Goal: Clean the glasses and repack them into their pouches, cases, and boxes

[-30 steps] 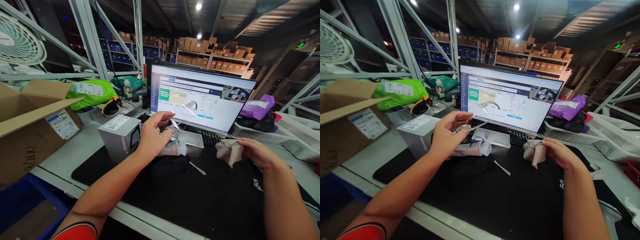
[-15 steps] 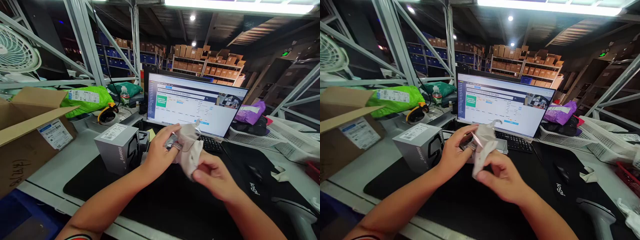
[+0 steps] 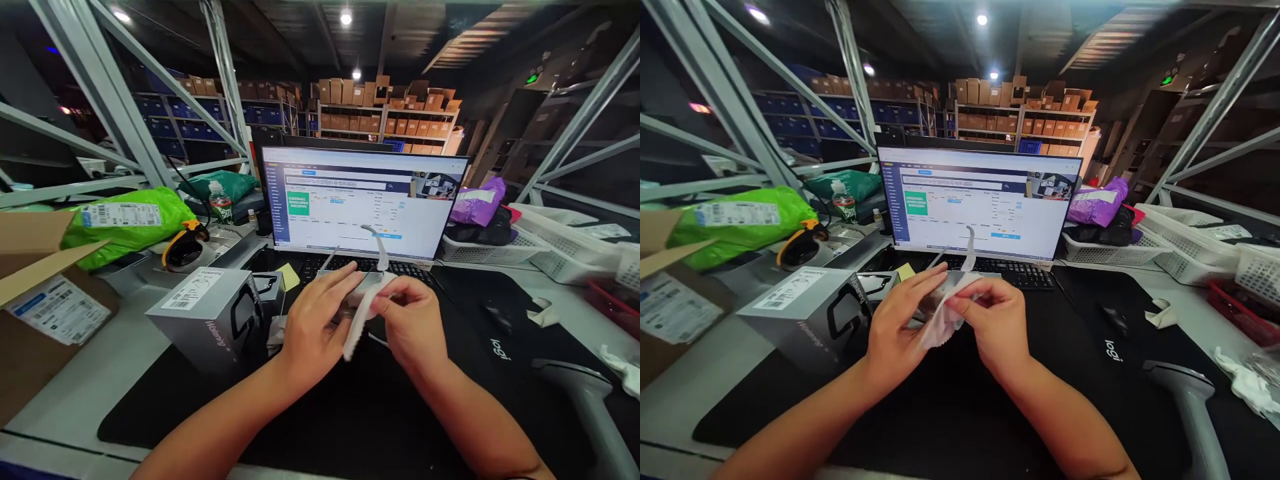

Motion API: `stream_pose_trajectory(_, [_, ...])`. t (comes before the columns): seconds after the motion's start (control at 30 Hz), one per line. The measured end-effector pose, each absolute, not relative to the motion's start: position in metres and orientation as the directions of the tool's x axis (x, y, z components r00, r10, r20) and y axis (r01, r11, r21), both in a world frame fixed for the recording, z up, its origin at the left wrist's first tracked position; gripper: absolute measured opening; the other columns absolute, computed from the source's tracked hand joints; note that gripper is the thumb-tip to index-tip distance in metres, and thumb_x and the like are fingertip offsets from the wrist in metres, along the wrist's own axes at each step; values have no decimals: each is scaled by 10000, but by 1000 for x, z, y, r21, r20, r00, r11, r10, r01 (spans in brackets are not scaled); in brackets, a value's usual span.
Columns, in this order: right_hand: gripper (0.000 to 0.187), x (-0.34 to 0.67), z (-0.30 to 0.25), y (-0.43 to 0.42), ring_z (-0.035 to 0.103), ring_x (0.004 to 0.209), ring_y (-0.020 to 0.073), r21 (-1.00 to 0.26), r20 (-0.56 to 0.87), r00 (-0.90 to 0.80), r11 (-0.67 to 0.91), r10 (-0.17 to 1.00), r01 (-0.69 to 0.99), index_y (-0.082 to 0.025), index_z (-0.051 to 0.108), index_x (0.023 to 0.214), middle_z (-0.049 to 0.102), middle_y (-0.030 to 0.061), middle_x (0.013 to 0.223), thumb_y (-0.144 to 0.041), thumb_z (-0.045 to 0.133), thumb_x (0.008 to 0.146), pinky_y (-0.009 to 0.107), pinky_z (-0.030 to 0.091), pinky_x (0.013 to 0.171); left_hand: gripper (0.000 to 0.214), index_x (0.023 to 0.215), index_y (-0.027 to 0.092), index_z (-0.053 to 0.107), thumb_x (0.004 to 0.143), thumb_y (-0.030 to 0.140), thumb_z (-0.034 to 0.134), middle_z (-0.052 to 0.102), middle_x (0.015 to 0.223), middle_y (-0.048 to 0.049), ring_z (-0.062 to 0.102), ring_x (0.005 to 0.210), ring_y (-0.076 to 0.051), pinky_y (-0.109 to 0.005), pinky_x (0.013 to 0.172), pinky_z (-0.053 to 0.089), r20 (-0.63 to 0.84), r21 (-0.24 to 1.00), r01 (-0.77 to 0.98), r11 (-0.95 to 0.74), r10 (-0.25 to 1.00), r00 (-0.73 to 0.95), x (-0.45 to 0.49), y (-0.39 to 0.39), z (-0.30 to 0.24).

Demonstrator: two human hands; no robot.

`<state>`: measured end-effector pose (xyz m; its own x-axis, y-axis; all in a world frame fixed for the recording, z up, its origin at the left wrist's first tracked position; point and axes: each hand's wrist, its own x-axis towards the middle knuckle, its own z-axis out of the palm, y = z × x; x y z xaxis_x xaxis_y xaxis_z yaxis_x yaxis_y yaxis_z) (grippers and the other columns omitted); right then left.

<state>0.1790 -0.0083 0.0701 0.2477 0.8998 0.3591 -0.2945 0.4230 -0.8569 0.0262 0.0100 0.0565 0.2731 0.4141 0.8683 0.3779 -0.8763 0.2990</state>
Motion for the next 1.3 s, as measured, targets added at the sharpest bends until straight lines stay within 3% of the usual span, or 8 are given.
stream_pose_trajectory(0.2, [436,187,81,6,478,482,84,-807,263,168,312,950,-501,-223,539,720,579,-67,606,-340,931,568,203,412,457,642,1409,297,521,821,40,546,621,1402,-50,595,1277,-233,-412,1108,473,854,291,429,-855,434,287,26,15,59])
stream_pose_trajectory(0.4, [349,160,52,-3,425,544,100,-802,457,340,546,822,-243,-251,408,753,462,-68,662,-358,732,829,211,382,505,633,1389,291,535,816,24,528,637,1375,-47,598,1272,-225,-408,1103,486,831,402,423,-812,517,204,25,20,52])
stream_pose_trajectory(0.57, [420,160,50,-13,377,510,97,-836,535,256,549,805,18,-229,385,565,421,-60,543,-222,781,706,230,336,496,561,1324,268,556,820,25,570,609,1408,-75,571,1306,-232,-398,1095,483,820,438,359,-824,530,216,22,21,51])
stream_pose_trajectory(0.77, [620,195,82,9,346,463,68,-841,275,153,314,949,-440,-218,321,557,416,-88,490,-353,925,517,197,323,457,618,1361,273,539,800,12,549,580,1449,-77,553,1331,-236,-454,1187,378,817,272,415,-868,436,377,21,21,63])
stream_pose_trajectory(0.87, [626,197,84,15,334,463,57,-810,267,165,314,949,-495,-209,322,574,394,-98,495,-363,926,528,182,317,460,606,1354,267,545,807,7,526,573,1454,-79,541,1345,-232,-448,1186,379,805,264,435,-861,444,392,18,23,65])
stream_pose_trajectory(1.0, [476,177,65,6,339,490,64,-823,394,311,483,865,-300,-214,350,580,387,-94,524,-239,822,644,186,333,478,534,1336,251,549,851,28,533,577,1443,-88,537,1347,-219,-388,1138,436,804,322,455,-830,493,331,18,25,59])
stream_pose_trajectory(1.17, [458,157,47,-7,344,480,65,-820,540,372,572,756,28,-206,354,508,389,-80,487,-189,795,632,204,302,480,470,1327,227,542,873,129,612,565,1444,-103,548,1326,-219,-348,1098,467,831,369,384,-846,486,272,18,26,53])
stream_pose_trajectory(1.3, [558,176,64,2,378,471,66,-857,415,158,443,896,-263,-204,351,524,441,-75,490,-303,899,564,200,318,478,497,1325,232,552,855,74,572,567,1444,-83,541,1333,-208,-345,1116,451,803,377,384,-843,504,317,15,22,61])
